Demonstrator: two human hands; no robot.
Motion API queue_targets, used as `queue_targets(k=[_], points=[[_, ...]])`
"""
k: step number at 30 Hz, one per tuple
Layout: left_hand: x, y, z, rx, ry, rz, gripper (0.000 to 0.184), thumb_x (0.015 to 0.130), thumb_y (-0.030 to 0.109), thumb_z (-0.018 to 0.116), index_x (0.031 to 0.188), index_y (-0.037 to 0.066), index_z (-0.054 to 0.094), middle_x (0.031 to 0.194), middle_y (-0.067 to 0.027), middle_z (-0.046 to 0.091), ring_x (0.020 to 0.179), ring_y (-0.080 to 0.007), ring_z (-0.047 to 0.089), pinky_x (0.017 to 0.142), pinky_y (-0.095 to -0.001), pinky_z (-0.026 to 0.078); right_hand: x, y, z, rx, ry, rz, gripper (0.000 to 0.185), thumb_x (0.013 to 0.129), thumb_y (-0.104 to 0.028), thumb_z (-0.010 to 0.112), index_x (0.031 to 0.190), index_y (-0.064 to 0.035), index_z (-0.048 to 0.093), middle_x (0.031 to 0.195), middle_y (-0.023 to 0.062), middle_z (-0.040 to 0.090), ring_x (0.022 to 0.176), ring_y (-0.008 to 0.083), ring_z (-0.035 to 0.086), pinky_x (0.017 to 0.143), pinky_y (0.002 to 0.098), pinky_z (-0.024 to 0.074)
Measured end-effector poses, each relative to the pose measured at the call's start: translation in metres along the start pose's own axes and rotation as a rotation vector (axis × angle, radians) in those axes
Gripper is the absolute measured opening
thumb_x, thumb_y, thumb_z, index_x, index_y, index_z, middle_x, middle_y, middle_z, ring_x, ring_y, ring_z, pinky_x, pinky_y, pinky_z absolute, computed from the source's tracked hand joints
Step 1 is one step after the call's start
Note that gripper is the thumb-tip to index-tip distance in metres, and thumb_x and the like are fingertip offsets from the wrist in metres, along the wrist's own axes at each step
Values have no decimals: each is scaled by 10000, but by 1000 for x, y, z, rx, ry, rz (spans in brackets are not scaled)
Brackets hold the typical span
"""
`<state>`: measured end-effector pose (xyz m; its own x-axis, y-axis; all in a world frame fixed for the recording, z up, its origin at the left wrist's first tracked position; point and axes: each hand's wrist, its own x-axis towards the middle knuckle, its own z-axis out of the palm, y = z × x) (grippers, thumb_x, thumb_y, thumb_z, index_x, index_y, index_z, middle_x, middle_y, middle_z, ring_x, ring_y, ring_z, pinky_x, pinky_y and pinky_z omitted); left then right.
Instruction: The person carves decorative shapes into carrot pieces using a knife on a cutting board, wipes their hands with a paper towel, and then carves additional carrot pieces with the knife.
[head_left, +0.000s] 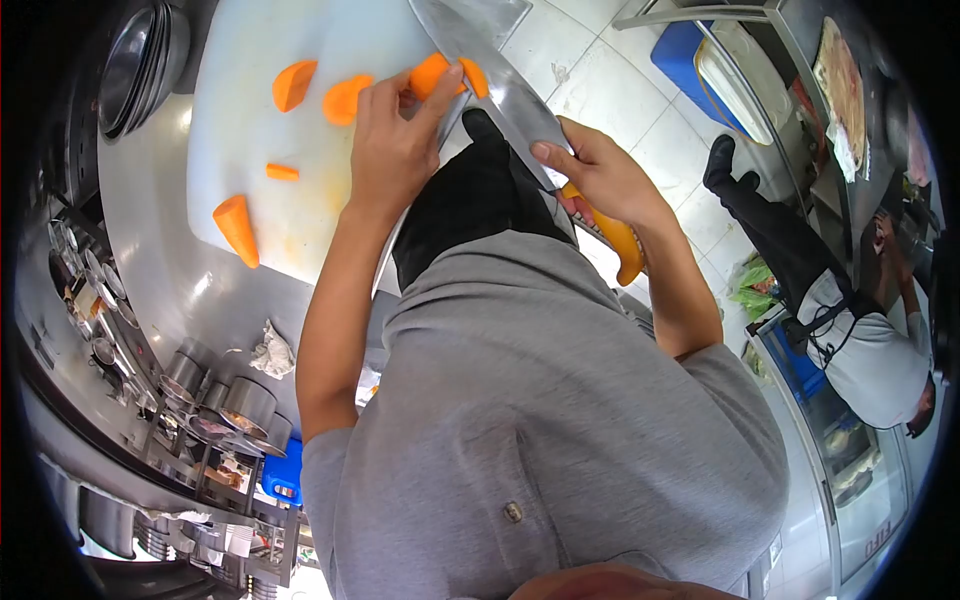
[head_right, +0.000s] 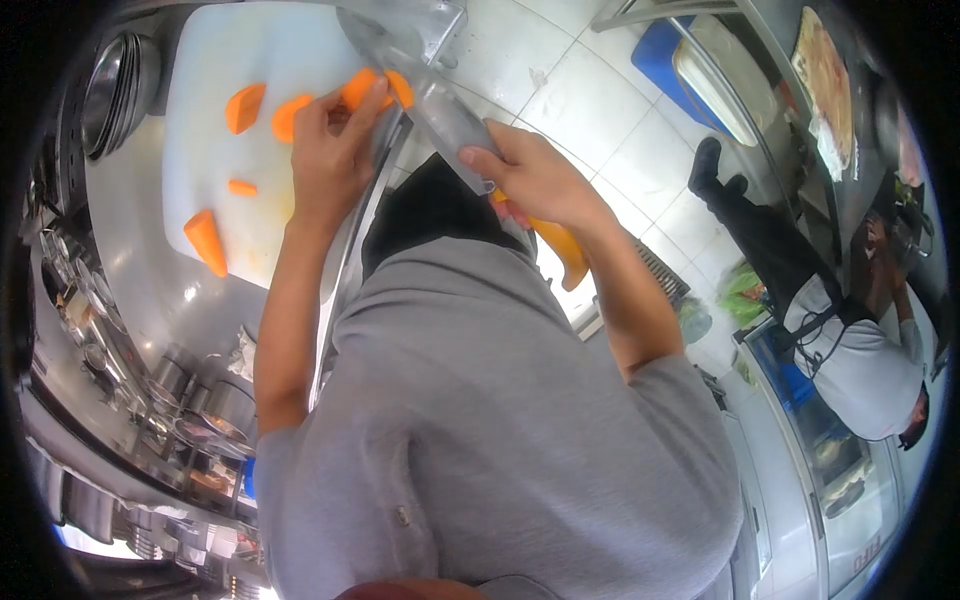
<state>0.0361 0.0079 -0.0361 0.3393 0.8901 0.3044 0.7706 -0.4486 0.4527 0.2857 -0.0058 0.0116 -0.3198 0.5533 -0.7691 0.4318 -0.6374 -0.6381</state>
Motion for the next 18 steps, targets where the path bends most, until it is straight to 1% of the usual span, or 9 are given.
queue_targets(k=[3,5,12,14,15,17,18], points=[[3,2,-2,21,-23,0,676,740,-45,710,1344,253,641,1091,-130,566,902,-289,545,808,-377,500,-1,-2,-3,-29,-12,2,344,1049,-356,518,1013,-18,570,604,69,578,438,135,532,469,276,441],[4,4,-3,60,-23,4,659,760,-79,687,1331,248,662,1059,-126,566,889,-278,564,778,-359,516,-3,-8,-5,-107,-3,-30,342,1055,-350,502,1001,-18,567,593,69,584,429,138,542,464,279,442],[5,5,-4,40,-33,3,730,736,-115,663,1369,246,631,1077,-128,564,897,-286,558,792,-370,505,2,-27,-17,-236,-23,-43,325,1059,-325,497,1001,-11,564,580,74,587,435,143,559,469,286,448],[5,6,-4,31,-51,0,748,728,-130,652,1378,241,623,1090,-130,569,905,-289,554,800,-376,502,0,-34,-19,-266,-41,-94,324,1056,-315,502,1000,-1,559,575,77,581,437,145,560,471,290,449],[4,5,-3,28,-49,2,748,728,-130,652,1378,241,623,1090,-130,569,905,-289,554,800,-376,502,1,-36,-20,-268,-37,-93,324,1056,-315,502,1000,-1,559,575,77,581,437,145,560,471,290,449],[2,2,0,33,-59,10,817,671,-95,702,1405,245,586,1127,-142,557,949,-315,530,835,-396,501,5,-39,-20,-307,-56,-102,316,1054,-305,507,1003,3,557,576,91,582,446,160,570,477,301,453],[2,2,0,33,-59,11,817,671,-95,702,1405,245,586,1127,-142,557,949,-315,530,835,-396,501,5,-40,-18,-307,-56,-102,316,1054,-305,507,1003,3,557,576,91,582,446,160,570,477,301,453]])
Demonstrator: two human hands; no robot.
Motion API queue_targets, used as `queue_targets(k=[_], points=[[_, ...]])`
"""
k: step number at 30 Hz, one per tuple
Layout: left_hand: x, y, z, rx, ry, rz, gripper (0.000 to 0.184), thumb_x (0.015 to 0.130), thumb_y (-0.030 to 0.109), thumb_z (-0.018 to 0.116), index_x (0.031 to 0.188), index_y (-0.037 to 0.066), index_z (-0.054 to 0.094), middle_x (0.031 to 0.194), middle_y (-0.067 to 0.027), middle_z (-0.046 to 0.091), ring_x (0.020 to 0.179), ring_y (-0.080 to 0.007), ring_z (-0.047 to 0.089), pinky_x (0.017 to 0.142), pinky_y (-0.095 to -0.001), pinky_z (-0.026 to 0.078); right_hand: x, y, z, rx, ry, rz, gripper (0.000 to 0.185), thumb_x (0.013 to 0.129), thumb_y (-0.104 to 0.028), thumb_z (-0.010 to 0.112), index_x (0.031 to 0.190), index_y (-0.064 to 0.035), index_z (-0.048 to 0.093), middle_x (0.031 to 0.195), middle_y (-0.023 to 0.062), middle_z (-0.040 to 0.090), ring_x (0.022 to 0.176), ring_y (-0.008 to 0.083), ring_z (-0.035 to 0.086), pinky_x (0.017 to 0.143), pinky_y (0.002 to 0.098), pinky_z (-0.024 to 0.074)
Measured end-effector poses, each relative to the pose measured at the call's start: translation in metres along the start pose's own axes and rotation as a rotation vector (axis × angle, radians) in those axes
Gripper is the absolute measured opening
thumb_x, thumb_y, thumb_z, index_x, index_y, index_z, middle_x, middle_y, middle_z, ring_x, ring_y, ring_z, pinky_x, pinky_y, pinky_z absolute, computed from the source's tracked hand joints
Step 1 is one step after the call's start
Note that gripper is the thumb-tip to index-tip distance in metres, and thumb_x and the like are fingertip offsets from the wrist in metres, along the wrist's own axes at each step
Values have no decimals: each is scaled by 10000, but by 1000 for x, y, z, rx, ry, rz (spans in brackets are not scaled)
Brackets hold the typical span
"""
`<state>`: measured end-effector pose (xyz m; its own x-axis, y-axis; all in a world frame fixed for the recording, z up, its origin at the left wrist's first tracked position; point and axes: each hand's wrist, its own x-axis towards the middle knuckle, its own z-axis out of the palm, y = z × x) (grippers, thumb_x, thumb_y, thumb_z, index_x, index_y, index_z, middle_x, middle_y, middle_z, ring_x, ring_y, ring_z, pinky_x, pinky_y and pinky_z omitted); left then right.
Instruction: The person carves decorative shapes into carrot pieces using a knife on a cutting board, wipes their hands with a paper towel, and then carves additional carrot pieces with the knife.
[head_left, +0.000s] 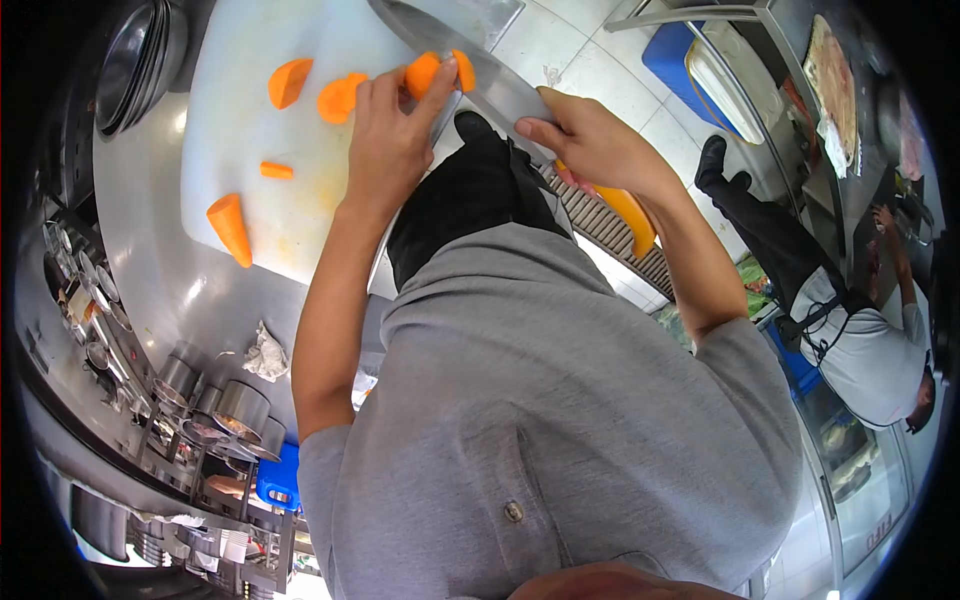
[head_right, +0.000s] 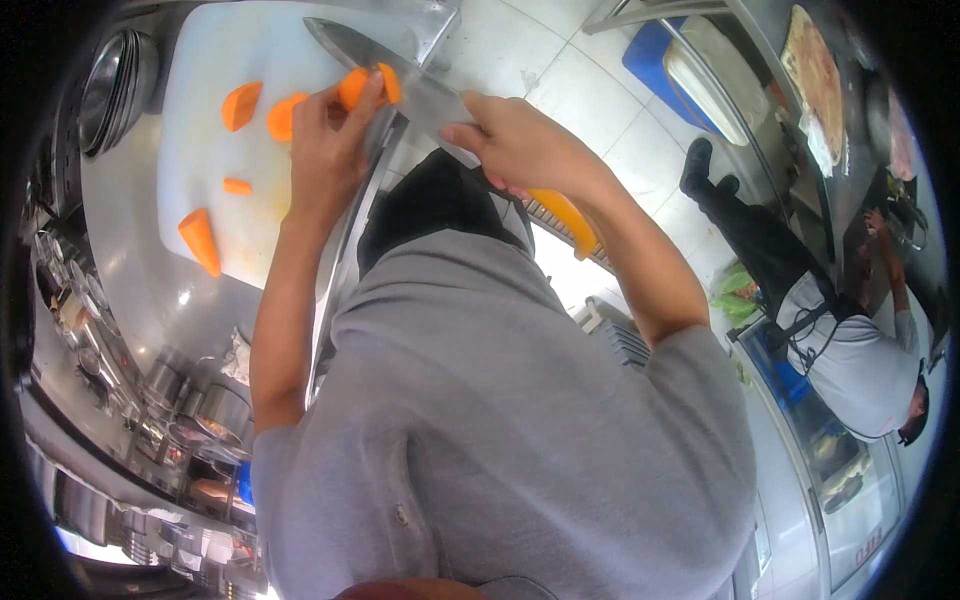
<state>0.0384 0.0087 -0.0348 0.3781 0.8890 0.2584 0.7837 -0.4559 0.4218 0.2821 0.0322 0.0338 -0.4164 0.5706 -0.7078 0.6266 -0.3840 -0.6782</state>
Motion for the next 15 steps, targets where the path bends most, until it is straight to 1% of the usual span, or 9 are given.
queue_targets(k=[2,3,5,8,9,11,12,13,15], points=[[0,-1,0,-5,-3,3,827,671,-106,692,1411,247,582,1129,-148,555,948,-317,528,842,-397,496,1,-3,3,-82,44,-5,310,1049,-298,514,1001,5,556,585,113,592,455,195,589,491,325,469],[0,-1,1,-5,-3,4,827,671,-106,692,1411,247,582,1129,-148,555,948,-317,528,842,-397,496,3,4,10,-81,46,-5,310,1049,-298,514,1001,5,556,585,113,592,455,195,589,491,325,469],[-1,-3,3,-13,21,15,814,686,-108,672,1413,245,582,1127,-152,553,945,-317,526,846,-394,490,9,26,30,-347,368,-341,327,1048,-309,516,991,11,551,594,128,604,465,226,605,510,347,485],[-1,-5,4,9,25,34,779,711,-104,653,1407,240,588,1120,-153,553,943,-315,523,840,-391,487,6,24,37,-343,419,-385,339,1043,-317,524,989,17,544,603,134,611,471,238,614,523,358,493],[-1,-6,4,12,18,40,779,711,-104,653,1407,240,588,1120,-153,553,943,-315,523,840,-391,487,4,18,31,-334,423,-385,339,1043,-317,524,989,17,544,603,134,611,471,238,614,523,358,493],[1,-6,3,4,43,57,735,733,-92,650,1390,234,603,1103,-145,558,926,-309,527,835,-391,485,-3,-3,5,-171,113,-105,327,1040,-310,536,1005,15,541,601,134,605,463,232,603,521,355,491],[1,-5,2,7,45,66,735,733,-92,650,1390,234,603,1103,-145,558,926,-309,527,835,-391,485,-5,-8,-2,-206,66,-116,314,1043,-298,533,1004,14,527,597,122,604,449,206,581,502,337,486],[0,-5,2,8,38,56,722,736,-88,655,1382,231,609,1094,-139,562,917,-305,530,826,-389,486,-5,-6,2,-208,76,-126,314,1043,-298,533,1004,14,527,597,122,604,449,206,581,502,337,486],[1,-6,3,21,44,49,709,739,-84,660,1374,228,615,1085,-134,566,908,-302,533,817,-388,488,0,9,19,10,109,-99,279,1054,-260,532,991,12,538,572,80,568,417,132,539,414,292,433]])
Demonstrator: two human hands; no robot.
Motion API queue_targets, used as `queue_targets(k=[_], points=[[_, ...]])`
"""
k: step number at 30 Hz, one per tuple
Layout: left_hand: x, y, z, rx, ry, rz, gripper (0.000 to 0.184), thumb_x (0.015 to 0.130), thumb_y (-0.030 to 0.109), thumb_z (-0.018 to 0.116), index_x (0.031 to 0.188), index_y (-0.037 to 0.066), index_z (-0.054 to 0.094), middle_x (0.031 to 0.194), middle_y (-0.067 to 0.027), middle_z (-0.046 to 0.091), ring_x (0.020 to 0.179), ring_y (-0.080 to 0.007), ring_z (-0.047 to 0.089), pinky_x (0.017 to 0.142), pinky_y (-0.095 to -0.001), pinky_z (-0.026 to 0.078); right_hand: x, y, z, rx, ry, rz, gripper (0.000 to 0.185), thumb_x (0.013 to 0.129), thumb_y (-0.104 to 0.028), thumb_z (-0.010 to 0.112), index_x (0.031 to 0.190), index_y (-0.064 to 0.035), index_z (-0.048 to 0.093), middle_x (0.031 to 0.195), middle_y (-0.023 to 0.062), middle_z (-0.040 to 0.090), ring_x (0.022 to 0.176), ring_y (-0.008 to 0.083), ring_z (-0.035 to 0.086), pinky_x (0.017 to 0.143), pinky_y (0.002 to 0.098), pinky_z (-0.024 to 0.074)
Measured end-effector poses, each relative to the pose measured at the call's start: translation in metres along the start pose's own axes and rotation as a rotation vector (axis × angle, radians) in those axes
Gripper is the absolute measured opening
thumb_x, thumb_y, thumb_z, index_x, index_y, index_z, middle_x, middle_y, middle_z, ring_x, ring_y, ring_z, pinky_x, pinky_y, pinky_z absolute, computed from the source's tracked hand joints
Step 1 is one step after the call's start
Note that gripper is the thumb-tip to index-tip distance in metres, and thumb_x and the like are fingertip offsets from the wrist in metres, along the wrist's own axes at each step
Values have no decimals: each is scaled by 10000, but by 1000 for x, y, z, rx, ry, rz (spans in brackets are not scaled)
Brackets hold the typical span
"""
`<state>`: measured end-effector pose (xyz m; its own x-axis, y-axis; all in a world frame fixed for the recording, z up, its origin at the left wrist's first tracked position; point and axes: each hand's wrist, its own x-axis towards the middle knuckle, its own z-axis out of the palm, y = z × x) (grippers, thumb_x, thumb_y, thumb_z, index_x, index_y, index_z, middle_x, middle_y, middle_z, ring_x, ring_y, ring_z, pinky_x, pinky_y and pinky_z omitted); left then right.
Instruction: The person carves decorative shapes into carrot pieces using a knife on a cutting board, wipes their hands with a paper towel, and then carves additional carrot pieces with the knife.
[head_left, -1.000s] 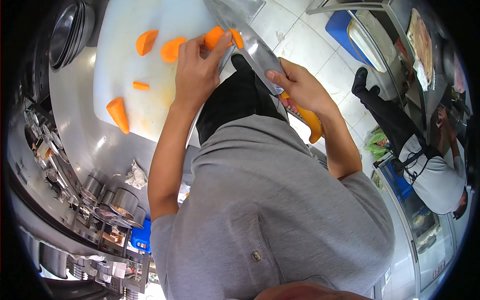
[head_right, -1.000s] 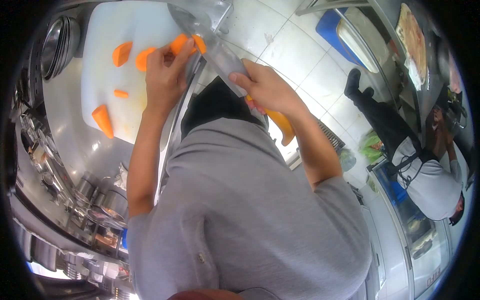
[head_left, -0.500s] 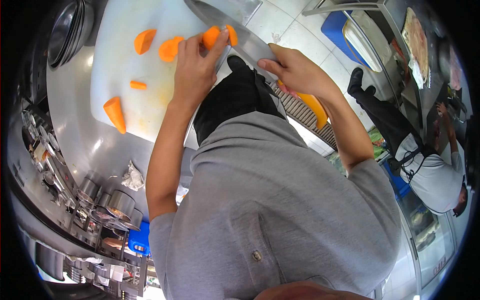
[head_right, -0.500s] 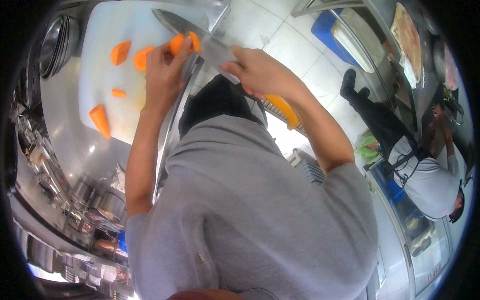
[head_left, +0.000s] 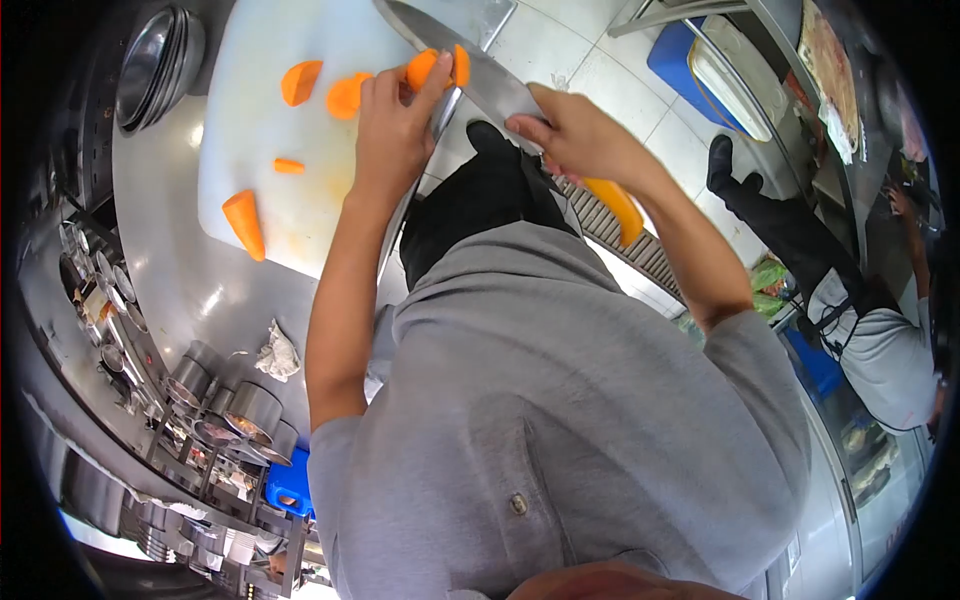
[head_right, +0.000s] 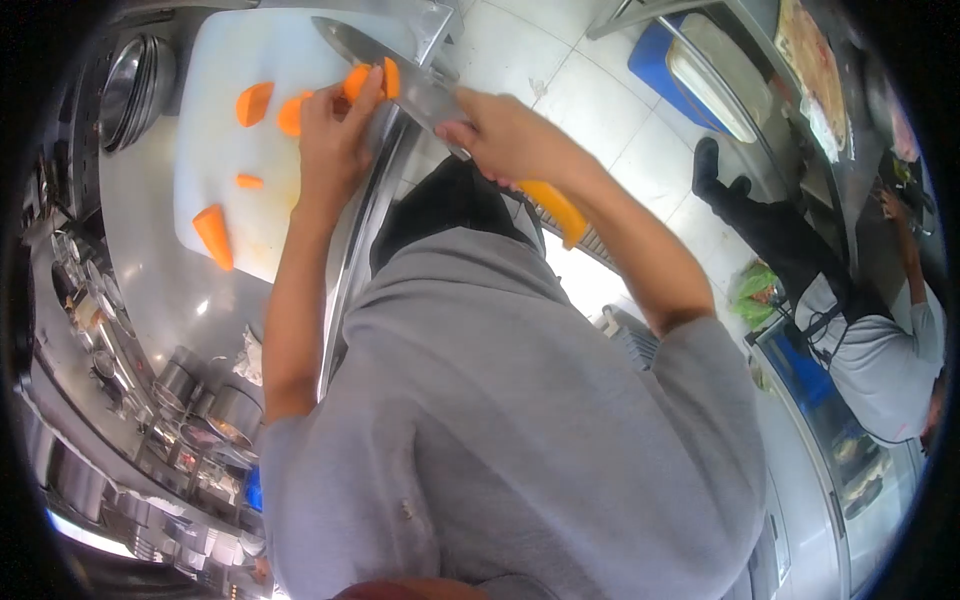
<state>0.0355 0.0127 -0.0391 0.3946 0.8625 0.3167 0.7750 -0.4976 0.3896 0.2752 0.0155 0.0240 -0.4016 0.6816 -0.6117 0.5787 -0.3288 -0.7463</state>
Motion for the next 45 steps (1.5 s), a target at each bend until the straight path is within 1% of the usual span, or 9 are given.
queue_targets(k=[10,13,22,25,27,31,34,37,45], points=[[-9,-2,-3,-91,101,-112,543,859,-30,665,1381,105,599,1127,-131,580,946,-273,585,851,-363,504,-9,12,-19,201,60,-10,287,1030,-317,567,1024,-31,583,582,24,544,408,76,504,369,233,417],[-16,3,-24,-574,180,-459,489,934,55,670,1405,9,544,1143,-81,590,1058,-166,593,961,-317,481,-10,2,-10,241,57,-26,219,1007,-244,548,1024,-30,591,608,62,553,464,128,522,460,269,420],[-22,5,-53,-1223,341,-653,517,925,-3,657,1413,-41,492,1278,-99,575,1196,-197,580,1036,-323,454,8,-30,9,77,90,-203,246,1016,-267,552,947,-34,508,609,79,544,485,160,543,468,323,444],[-23,7,-57,-1243,298,-629,522,921,15,660,1412,-36,492,1317,-108,571,1251,-206,547,1063,-345,431,17,-30,19,40,102,-209,217,1005,-255,553,985,-43,511,635,142,592,531,263,605,522,411,482],[-22,9,-54,-1240,269,-626,521,911,10,671,1401,-39,503,1294,-100,579,1245,-206,550,1053,-342,439,28,-26,32,-226,373,-501,185,986,-232,549,1034,-58,509,709,225,632,641,411,635,607,531,487],[-16,3,-31,-975,319,-567,482,861,19,736,1317,-13,582,1227,-72,603,1118,-190,585,940,-320,494,39,-26,41,-304,489,-413,188,964,-211,548,1058,-56,499,818,285,641,755,517,596,686,621,452],[-10,1,-12,-525,272,-513,471,833,51,752,1282,26,612,1228,-80,628,1059,-220,565,908,-350,485,47,-3,27,-152,501,-406,230,982,-227,557,1111,-38,534,775,226,656,654,392,650,601,516,505],[-8,0,1,-167,245,-407,486,793,85,785,1253,57,631,1199,-92,645,1040,-274,551,910,-380,474,26,21,8,404,82,-98,365,1009,-259,572,1277,-11,556,700,59,587,521,88,567,425,256,446],[-6,1,4,-100,262,-299,474,761,112,812,1205,55,658,1125,-120,658,1059,-317,559,936,-408,461,-14,52,13,381,-121,40,309,1021,-261,539,1212,-21,566,677,73,583,488,120,542,458,270,438]])
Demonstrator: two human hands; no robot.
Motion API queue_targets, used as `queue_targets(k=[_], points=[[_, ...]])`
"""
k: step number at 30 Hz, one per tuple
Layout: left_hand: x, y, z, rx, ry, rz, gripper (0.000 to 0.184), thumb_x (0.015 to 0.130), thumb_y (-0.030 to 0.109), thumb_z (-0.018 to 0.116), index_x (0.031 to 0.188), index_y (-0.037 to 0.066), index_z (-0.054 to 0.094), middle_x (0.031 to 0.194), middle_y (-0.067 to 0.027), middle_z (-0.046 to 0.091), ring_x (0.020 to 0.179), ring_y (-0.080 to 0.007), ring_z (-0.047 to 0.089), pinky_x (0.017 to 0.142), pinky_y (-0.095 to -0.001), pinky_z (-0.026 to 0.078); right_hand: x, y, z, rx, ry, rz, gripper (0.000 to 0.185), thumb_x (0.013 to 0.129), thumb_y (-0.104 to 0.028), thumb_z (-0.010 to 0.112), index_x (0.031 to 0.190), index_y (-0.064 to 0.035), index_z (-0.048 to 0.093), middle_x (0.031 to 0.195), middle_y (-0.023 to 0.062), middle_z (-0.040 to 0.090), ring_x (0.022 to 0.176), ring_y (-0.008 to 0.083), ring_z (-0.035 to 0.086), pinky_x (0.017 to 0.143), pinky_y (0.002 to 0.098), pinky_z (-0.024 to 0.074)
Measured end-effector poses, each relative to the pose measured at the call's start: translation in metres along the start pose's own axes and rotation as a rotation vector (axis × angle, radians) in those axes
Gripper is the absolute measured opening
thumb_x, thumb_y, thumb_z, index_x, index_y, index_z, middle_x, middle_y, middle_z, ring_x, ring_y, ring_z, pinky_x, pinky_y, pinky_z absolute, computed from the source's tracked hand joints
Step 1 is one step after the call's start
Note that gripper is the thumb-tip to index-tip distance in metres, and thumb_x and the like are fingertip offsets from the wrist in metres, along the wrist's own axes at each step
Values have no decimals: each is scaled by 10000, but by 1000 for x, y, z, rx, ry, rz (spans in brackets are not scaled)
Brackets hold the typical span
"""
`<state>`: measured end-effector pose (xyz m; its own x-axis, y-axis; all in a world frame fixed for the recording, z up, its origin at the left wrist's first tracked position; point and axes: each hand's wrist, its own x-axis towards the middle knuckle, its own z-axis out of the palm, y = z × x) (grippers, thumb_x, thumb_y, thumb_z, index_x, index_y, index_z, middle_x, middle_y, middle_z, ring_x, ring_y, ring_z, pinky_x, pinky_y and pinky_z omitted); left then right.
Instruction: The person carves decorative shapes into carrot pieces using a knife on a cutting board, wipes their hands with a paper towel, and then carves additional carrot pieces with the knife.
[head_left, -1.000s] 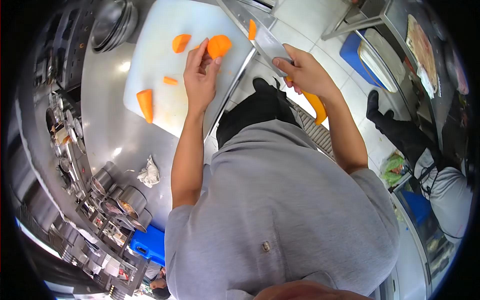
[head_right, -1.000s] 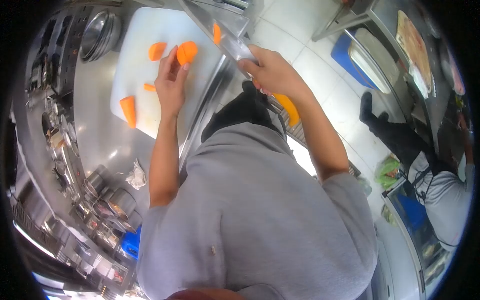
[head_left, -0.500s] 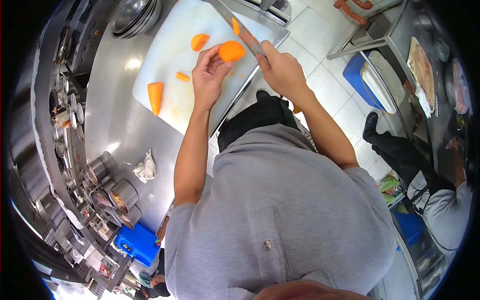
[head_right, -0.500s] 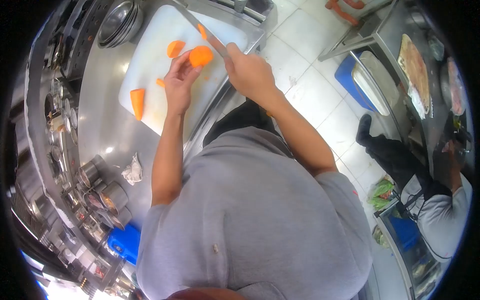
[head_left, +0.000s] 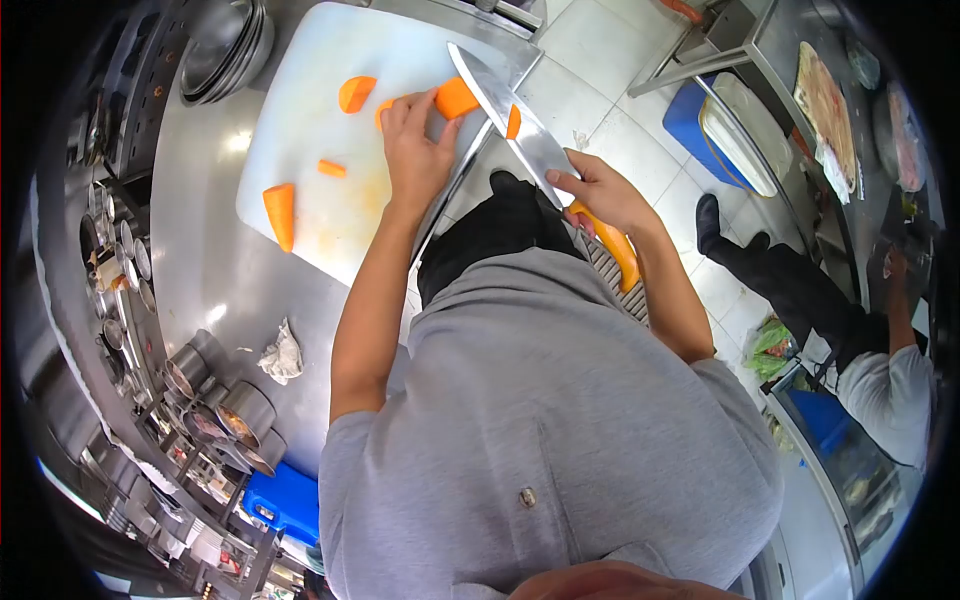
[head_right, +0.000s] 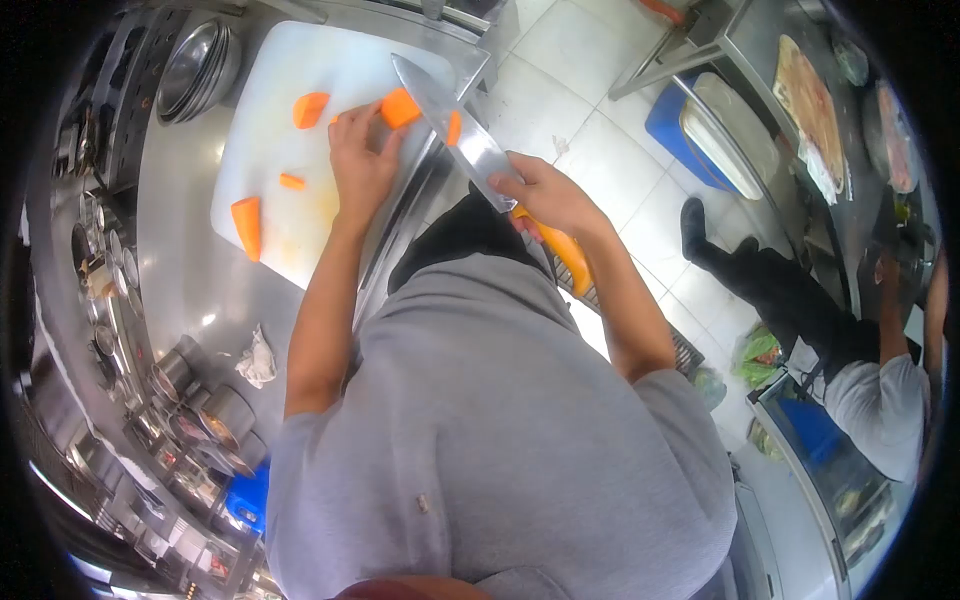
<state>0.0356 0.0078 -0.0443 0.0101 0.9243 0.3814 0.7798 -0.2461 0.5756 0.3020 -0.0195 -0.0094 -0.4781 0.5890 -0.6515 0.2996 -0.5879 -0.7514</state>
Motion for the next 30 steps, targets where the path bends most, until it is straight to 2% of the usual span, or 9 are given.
queue_targets(k=[3,10,13,15,24,26,27,29,30], points=[[3,0,-1,-60,-18,-25,458,769,87,792,1200,11,656,1125,-130,633,1021,-328,551,918,-407,460,-10,-13,8,24,14,13,240,1049,-254,532,1073,-17,560,617,59,571,421,104,530,399,253,427],[19,-1,-18,-74,-217,117,561,782,43,755,1325,132,645,1008,-110,596,898,-281,578,817,-364,495,-20,-39,16,-214,75,118,269,1032,-255,507,1055,11,538,638,110,572,477,171,554,479,302,456],[19,-5,-16,-51,-254,171,575,801,21,735,1349,161,634,1004,-111,589,902,-284,583,797,-368,507,-12,-42,13,-255,47,60,270,1038,-246,492,1021,22,516,627,126,576,473,190,568,477,323,463],[19,-7,-15,-27,-275,176,573,813,12,728,1356,165,627,1033,-115,597,916,-287,593,788,-370,522,-1,-42,17,-312,92,-36,287,1057,-262,514,954,6,504,582,82,546,423,137,543,414,284,440],[14,-6,-15,-85,-199,153,525,830,15,715,1339,116,637,986,-117,568,899,-274,576,812,-349,494,-20,-75,4,-345,232,-38,196,1023,-177,498,1012,18,496,592,104,565,435,177,543,426,322,449],[10,-9,-15,-397,-159,-175,490,872,28,712,1353,55,620,1009,-81,597,918,-195,588,850,-288,491,-24,-83,-3,-357,248,-23,195,1021,-172,500,1027,23,503,593,100,563,436,168,539,419,314,442],[10,-9,-18,-392,-157,-168,490,872,28,712,1353,55,620,1009,-81,597,918,-195,588,850,-288,491,-22,-81,-5,-341,234,-28,192,1012,-180,513,1048,8,515,604,119,581,468,199,572,443,341,459],[9,-11,-26,-800,-107,-420,457,911,43,699,1352,-23,598,1049,-50,622,912,-133,581,879,-262,480,-10,-74,-4,-324,213,-45,193,1004,-187,526,1069,-6,528,615,137,599,501,229,605,467,368,475],[9,-8,-30,-793,-105,-415,457,911,43,699,1352,-23,598,1049,-50,622,912,-133,581,879,-262,480,1,-67,2,-449,319,-215,190,992,-198,540,1085,-32,539,644,162,619,559,276,632,513,411,491]])
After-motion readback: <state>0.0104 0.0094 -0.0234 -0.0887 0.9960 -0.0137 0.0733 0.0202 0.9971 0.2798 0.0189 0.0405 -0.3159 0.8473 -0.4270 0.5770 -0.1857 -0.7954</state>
